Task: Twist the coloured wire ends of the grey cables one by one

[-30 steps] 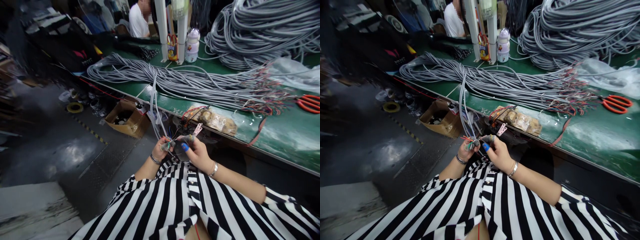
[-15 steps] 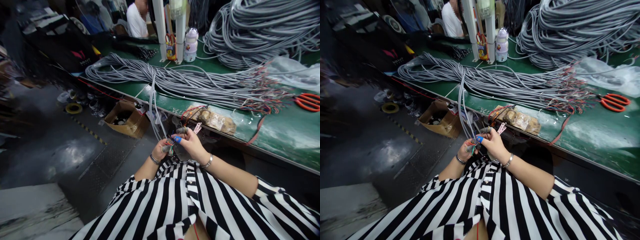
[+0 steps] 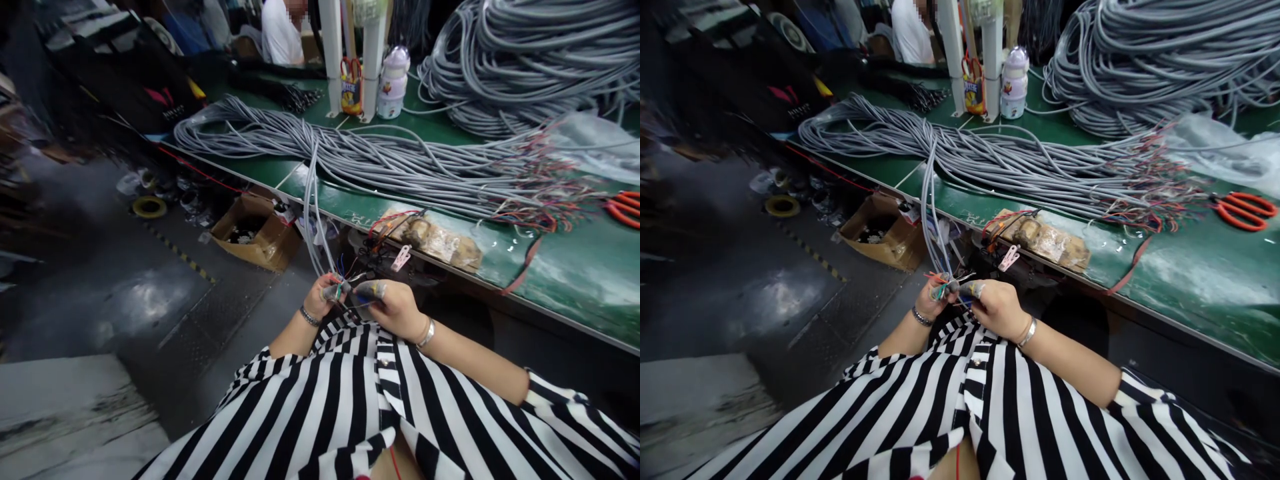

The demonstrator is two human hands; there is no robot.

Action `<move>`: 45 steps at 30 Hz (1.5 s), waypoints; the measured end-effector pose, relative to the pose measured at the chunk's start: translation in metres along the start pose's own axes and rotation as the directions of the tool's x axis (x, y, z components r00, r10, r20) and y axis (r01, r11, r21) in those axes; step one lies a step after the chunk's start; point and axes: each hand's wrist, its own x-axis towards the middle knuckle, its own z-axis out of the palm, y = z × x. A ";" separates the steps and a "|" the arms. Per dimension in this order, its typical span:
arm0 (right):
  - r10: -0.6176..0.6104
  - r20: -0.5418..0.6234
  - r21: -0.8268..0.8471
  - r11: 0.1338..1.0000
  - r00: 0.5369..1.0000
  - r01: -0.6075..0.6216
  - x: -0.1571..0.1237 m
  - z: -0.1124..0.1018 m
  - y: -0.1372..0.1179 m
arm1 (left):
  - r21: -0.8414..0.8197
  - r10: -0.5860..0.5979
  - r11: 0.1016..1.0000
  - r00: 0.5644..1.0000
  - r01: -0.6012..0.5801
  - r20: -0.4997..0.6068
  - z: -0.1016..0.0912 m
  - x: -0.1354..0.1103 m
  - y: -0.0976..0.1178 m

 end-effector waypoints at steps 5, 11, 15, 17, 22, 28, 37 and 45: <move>0.080 -0.018 -0.157 0.984 0.997 -0.081 0.004 0.005 0.012 | 0.037 -0.005 0.999 0.991 0.000 0.134 0.003 -0.001 0.003; 0.081 -0.082 -0.146 0.985 0.993 -0.093 0.002 -0.002 0.003 | 0.038 0.024 0.999 0.992 -0.029 0.124 0.001 -0.002 0.004; 0.045 -0.031 -0.091 0.995 0.999 -0.047 -0.007 -0.012 -0.013 | 0.059 -0.007 0.998 0.997 0.002 0.081 0.000 -0.004 0.004; 0.117 -0.037 -0.032 0.992 0.992 -0.118 -0.007 -0.014 -0.020 | 0.068 -0.018 0.998 0.997 0.013 0.069 0.002 -0.005 0.004; 0.053 0.150 -0.022 0.999 0.987 -0.050 -0.002 -0.008 -0.025 | 0.071 -0.039 0.997 0.995 0.033 0.088 0.008 -0.003 0.000; -0.134 0.140 -0.072 0.987 0.981 0.145 -0.007 -0.008 -0.018 | 0.101 -0.018 0.995 0.995 0.008 0.096 0.011 -0.001 0.001; 0.025 0.154 -0.220 0.976 0.988 0.010 -0.001 -0.007 0.001 | 0.128 -0.091 0.989 0.983 0.071 0.161 0.013 -0.002 0.006; -0.005 0.245 -0.207 0.977 0.969 0.057 -0.008 -0.031 0.021 | 0.290 -0.219 0.947 0.936 0.137 0.274 0.015 0.005 0.012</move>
